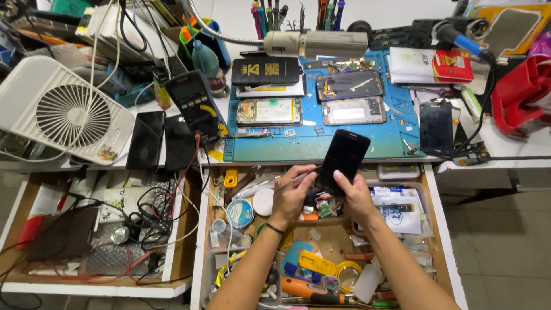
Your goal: A person is disassembling and inspecting the internal components of a mobile phone at a repair station.
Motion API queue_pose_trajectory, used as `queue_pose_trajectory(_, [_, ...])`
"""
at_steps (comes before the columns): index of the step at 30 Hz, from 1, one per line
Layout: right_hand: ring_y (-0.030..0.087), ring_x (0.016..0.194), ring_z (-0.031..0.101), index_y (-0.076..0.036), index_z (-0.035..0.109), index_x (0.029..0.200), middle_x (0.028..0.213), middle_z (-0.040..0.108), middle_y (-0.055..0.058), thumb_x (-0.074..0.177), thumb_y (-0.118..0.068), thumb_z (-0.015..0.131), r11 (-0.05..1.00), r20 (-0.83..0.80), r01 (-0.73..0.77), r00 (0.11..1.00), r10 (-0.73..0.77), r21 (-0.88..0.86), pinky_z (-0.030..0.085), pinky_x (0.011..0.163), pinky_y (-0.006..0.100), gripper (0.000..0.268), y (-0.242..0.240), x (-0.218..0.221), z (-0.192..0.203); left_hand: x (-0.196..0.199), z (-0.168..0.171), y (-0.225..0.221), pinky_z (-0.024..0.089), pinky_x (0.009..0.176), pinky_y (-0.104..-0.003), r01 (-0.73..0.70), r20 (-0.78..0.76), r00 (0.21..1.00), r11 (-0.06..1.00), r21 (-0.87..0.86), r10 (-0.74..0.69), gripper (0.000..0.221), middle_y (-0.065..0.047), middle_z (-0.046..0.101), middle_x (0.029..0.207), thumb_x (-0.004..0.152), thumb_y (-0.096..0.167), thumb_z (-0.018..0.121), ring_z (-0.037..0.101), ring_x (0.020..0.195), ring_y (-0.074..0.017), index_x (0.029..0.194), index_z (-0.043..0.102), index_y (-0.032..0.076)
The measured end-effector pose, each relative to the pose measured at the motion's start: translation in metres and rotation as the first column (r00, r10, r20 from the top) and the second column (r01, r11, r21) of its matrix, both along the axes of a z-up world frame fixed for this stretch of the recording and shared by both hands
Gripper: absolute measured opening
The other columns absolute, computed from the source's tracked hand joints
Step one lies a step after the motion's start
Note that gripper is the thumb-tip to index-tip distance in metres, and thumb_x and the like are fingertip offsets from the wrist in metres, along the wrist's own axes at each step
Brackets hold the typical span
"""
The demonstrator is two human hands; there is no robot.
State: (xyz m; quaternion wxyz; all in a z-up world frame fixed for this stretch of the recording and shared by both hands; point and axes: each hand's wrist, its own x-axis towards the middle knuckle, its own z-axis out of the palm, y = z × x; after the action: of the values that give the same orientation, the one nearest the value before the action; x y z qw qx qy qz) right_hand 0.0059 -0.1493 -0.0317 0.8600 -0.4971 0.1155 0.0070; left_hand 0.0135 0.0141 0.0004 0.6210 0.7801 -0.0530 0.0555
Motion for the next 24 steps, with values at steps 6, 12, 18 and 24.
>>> queue_pose_trajectory(6, [0.031,0.077,0.076,-0.003,0.054,0.113,0.096,0.074,0.021,0.101,-0.016,0.061,1.000,0.061,0.014,0.998,-0.014,-0.004,0.067,0.058,0.045,0.019,-0.008,0.004,0.012,0.008,0.007,-0.013,0.061,0.071,-0.040,0.039,0.016,0.999,0.994,-0.099,-0.038,0.016,-0.014,0.079,0.087,0.092,0.019,0.075,0.076,0.083,-0.0274,0.107,0.079,0.014])
queue_pose_trajectory(12, [0.032,0.079,0.076,-0.007,0.053,0.112,0.095,0.074,0.018,0.098,-0.017,0.065,1.000,0.051,0.001,0.999,-0.002,0.019,0.067,0.060,0.048,0.021,-0.009,-0.001,0.028,0.012,-0.001,-0.021,0.062,0.067,-0.032,0.018,-0.005,1.000,0.983,-0.181,-0.019,0.019,-0.013,0.078,0.088,0.092,0.019,0.074,0.074,0.080,-0.0192,0.109,0.077,0.013])
queue_pose_trajectory(18, [0.031,0.078,0.076,-0.006,0.056,0.108,0.093,0.075,0.018,0.098,-0.013,0.065,0.995,0.019,-0.009,1.000,0.007,0.102,0.067,0.062,0.050,0.015,-0.008,-0.017,0.021,-0.002,-0.014,-0.019,0.062,0.067,-0.029,0.029,-0.013,0.999,0.963,-0.267,-0.034,0.019,-0.015,0.078,0.091,0.092,0.017,0.076,0.072,0.080,-0.0176,0.110,0.075,0.009])
queue_pose_trajectory(24, [0.034,0.077,0.076,-0.005,0.055,0.109,0.093,0.075,0.022,0.097,-0.012,0.065,0.987,0.021,-0.020,1.000,0.017,0.158,0.066,0.059,0.053,0.017,-0.008,-0.014,0.010,-0.011,-0.007,-0.016,0.063,0.067,-0.037,-0.001,0.064,0.998,0.984,-0.178,0.013,0.016,-0.017,0.079,0.088,0.091,0.015,0.078,0.076,0.085,-0.0235,0.107,0.079,0.010])
